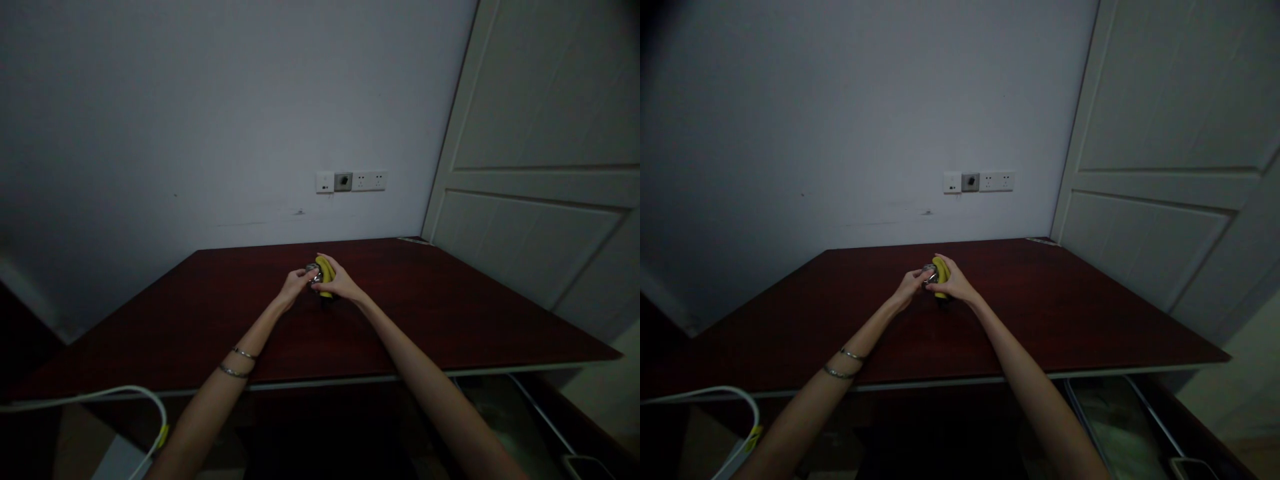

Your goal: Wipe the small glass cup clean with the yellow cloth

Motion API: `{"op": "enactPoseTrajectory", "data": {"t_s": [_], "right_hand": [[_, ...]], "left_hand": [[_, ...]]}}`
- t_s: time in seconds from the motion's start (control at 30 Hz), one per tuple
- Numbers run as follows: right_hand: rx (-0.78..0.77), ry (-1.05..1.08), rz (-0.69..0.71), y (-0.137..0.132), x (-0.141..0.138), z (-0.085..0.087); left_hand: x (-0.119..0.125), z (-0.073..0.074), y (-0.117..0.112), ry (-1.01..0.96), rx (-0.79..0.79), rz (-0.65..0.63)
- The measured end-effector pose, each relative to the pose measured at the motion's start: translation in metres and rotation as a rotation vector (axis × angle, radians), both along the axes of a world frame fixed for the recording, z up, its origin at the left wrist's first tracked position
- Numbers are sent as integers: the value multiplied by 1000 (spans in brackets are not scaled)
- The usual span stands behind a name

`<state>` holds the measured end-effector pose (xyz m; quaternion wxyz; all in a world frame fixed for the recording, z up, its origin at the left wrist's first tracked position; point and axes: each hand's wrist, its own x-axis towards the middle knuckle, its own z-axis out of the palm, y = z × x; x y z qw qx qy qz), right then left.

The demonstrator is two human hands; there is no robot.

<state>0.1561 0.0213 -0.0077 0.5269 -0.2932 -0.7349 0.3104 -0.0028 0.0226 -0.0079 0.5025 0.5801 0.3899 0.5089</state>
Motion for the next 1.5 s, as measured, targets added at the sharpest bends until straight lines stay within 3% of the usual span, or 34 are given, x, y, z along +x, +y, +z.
{"op": "enactPoseTrajectory", "data": {"t_s": [0.17, 0.33, 0.47, 0.93, 1.3, 1.5], "right_hand": [[-114, 93, -33, 1, -2, 3], [-236, 202, -97, 4, -3, 7], [-308, 201, -185, 3, -3, 8], [-387, 163, -160, 5, -1, 6], [-269, 203, -124, 16, 0, 0], [47, 154, -150, 9, 1, 3]], "left_hand": [[-4, 2, 0, 18, -39, -98], [-5, 0, 7, -20, 73, -162], [0, -7, 9, -53, 120, -159], [1, -3, 2, 50, 170, -127], [4, -7, 3, 101, 224, -46], [5, -9, 3, 102, 259, -16]]}}
